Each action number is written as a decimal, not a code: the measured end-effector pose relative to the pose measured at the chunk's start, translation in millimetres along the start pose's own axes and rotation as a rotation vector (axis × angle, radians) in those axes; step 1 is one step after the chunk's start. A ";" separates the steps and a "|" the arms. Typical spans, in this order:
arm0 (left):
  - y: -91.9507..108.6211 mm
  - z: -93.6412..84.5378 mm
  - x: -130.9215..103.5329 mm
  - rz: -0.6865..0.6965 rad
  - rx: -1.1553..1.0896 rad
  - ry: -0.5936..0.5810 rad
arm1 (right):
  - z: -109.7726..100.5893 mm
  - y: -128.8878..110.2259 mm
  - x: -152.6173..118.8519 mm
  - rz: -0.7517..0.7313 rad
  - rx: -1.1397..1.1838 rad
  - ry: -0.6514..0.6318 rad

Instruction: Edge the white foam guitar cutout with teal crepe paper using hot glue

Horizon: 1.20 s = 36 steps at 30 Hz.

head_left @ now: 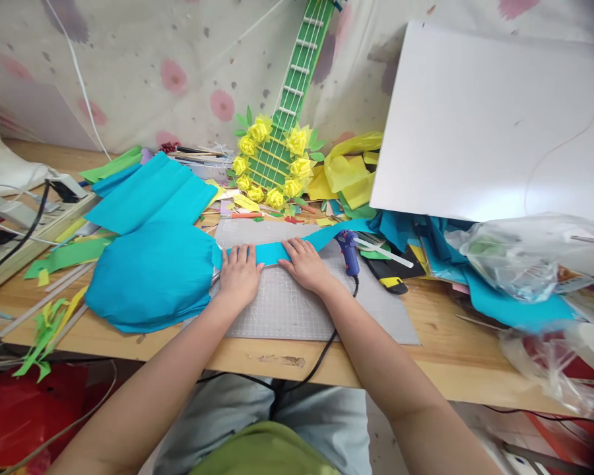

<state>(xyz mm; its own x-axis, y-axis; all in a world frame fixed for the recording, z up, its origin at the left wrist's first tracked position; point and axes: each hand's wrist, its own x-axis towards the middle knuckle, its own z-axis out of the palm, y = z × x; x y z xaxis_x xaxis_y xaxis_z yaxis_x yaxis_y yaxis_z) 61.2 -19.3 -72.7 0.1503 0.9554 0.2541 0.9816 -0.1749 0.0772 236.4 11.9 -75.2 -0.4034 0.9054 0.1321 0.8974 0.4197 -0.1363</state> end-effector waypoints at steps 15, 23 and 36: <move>4.4 0.6 -6.6 -0.048 0.018 -0.010 | 7.8 -1.5 -0.8 0.050 -0.015 0.018; 0.3 2.7 -8.2 -0.020 0.022 0.015 | 9.1 0.2 -1.1 0.043 -0.003 0.039; -4.2 -4.3 -3.4 0.036 -0.034 0.126 | -6.4 -3.0 -2.1 -0.009 0.031 0.185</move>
<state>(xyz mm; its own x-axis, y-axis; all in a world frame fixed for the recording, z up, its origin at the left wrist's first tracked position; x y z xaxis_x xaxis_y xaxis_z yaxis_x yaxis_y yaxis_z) 56.1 -22.9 -69.7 0.1671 0.9114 0.3761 0.9709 -0.2184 0.0978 235.8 8.3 -68.8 -0.3687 0.8757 0.3117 0.8868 0.4319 -0.1644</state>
